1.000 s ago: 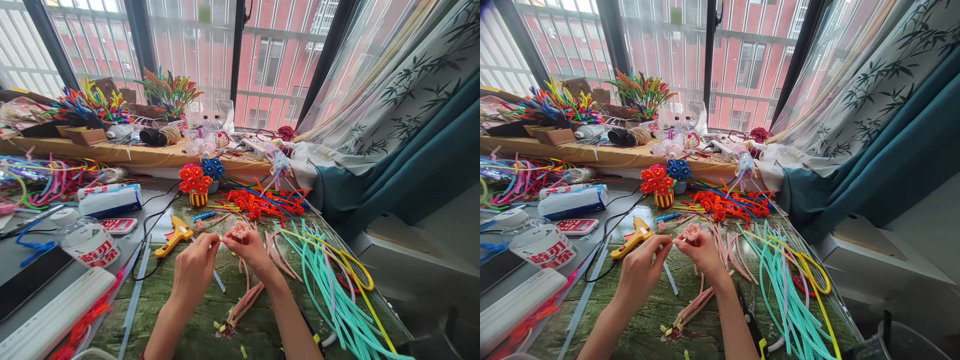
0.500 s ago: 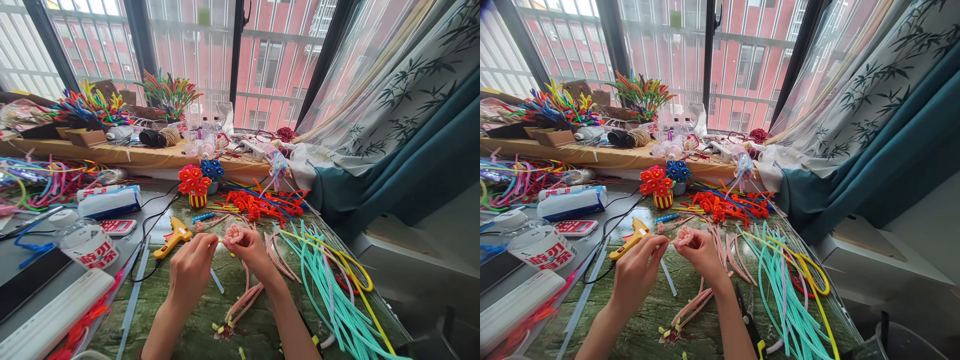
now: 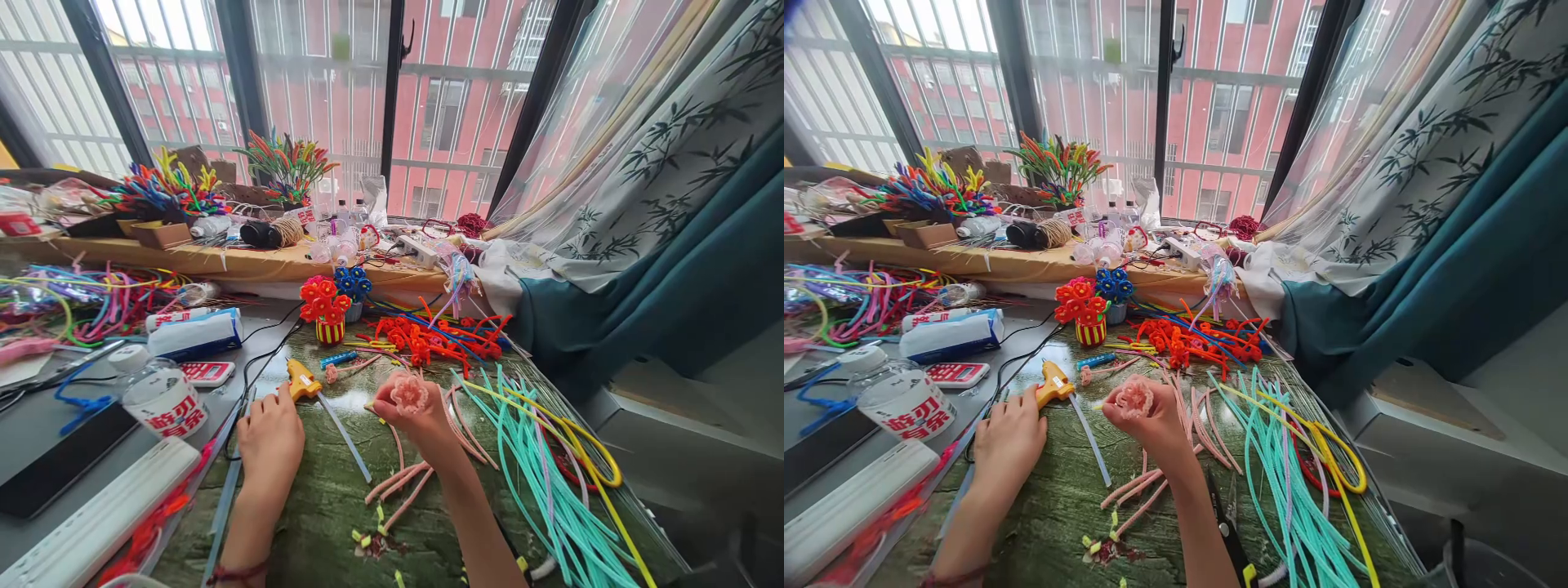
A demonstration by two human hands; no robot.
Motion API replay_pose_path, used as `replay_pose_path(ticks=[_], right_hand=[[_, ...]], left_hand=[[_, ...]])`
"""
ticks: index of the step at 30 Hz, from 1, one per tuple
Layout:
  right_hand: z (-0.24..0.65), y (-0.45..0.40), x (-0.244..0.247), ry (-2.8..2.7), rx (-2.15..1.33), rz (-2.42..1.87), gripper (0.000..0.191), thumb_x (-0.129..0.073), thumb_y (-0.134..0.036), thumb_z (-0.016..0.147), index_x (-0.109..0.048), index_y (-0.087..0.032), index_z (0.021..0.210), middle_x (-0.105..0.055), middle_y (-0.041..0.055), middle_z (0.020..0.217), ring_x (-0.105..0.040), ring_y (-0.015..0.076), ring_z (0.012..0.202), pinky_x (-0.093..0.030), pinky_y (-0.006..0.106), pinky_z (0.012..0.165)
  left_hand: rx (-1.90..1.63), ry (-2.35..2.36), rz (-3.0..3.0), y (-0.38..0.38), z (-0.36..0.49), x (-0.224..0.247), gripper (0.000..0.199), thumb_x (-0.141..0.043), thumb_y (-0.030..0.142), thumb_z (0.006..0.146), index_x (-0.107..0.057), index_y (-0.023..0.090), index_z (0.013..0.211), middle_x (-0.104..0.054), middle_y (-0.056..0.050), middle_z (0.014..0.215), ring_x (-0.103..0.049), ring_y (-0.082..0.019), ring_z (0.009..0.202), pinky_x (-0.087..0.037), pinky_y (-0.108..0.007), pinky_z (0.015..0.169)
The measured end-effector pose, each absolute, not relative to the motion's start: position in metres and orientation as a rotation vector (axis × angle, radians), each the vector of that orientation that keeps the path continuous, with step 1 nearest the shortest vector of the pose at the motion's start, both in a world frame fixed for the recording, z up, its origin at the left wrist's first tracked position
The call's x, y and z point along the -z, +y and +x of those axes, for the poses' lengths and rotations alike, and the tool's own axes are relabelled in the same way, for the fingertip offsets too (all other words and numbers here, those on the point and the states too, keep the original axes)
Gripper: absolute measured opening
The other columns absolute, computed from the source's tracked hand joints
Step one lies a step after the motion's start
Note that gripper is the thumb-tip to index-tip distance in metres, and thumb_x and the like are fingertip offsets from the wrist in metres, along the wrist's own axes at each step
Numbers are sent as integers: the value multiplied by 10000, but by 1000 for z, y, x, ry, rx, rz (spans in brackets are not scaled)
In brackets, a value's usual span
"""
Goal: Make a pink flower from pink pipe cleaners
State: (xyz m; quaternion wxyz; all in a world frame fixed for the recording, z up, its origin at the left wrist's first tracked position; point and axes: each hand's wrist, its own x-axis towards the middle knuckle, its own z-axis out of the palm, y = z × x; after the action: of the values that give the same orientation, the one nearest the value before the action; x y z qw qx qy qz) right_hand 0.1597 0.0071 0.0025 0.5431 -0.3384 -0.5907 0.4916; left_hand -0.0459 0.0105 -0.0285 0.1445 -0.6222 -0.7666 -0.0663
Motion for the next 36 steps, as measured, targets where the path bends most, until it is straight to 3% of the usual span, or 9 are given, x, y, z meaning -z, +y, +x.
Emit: replay_pose_path(ticks=[11, 17, 22, 24, 26, 29, 32, 36], right_hand=[[159, 14, 8, -1349, -1178, -819, 198, -731, -341, 715, -639, -174, 659, -514, -14, 639, -441, 131, 596, -335, 267, 552], [166, 17, 14, -1241, -1193, -787, 179, -734, -332, 733, -658, -172, 709, -535, 1, 650, -468, 143, 638, -374, 270, 583], [169, 29, 24, -1162, -1095, -778, 208, -752, -357, 708, -677, -164, 691, -548, 8, 642, -470, 140, 618, -378, 264, 562], [168, 31, 26, -1155, -1074, -792, 203, -748, -355, 711, -679, -165, 692, -543, 7, 637, -470, 140, 617, -377, 263, 557], [166, 32, 28, -1154, -1059, -809, 198, -741, -347, 719, -674, -164, 680, -534, 4, 634, -465, 139, 615, -372, 260, 551], [161, 32, 30, -1144, -1040, -835, 186, -724, -331, 738, -669, -161, 688, -520, 1, 636, -456, 135, 612, -363, 257, 543], [158, 33, 32, -1137, -1012, -862, 182, -718, -319, 739, -663, -154, 689, -512, -5, 631, -440, 127, 600, -359, 255, 543], [156, 34, 31, -1154, -965, -889, 186, -709, -313, 747, -657, -145, 688, -518, -9, 639, -436, 120, 593, -364, 251, 548]], left_hand=[[210, -2190, -1798, 27, -42, 38, 384, -366, 72, 868, -545, 1, 1200, -641, -209, 922, -628, -321, 870, -453, -379, 716], [276, -2184, -1772, 24, -37, 37, 292, -369, 86, 882, -615, 46, 1034, -626, -186, 891, -613, -310, 851, -452, -365, 692], [461, -2230, -1622, 18, -37, 15, 355, -396, 155, 907, -520, 64, 1226, -611, -166, 942, -607, -298, 886, -449, -338, 666], [691, -2260, -1569, 16, -41, 4, 369, -404, 240, 931, -506, 105, 1259, -630, -143, 962, -622, -272, 817, -426, -309, 603], [992, -2285, -1587, 14, -46, -5, 353, -454, 327, 917, -547, 163, 1215, -645, -77, 822, -604, -235, 674, -394, -289, 559], [1490, -2287, -1809, 12, -52, -15, 276, -536, 459, 846, -612, 194, 864, -511, 21, 546, -499, -163, 510, -357, -246, 492], [2039, -2258, -2181, 10, -55, -18, 337, -568, 520, 808, -522, 191, 752, -454, 50, 554, -389, -99, 432, -295, -211, 399], [2302, -2093, -2558, 6, -59, -12, 453, -556, 537, 832, -396, 188, 592, -352, 73, 500, -294, -62, 416, -223, -185, 385]])
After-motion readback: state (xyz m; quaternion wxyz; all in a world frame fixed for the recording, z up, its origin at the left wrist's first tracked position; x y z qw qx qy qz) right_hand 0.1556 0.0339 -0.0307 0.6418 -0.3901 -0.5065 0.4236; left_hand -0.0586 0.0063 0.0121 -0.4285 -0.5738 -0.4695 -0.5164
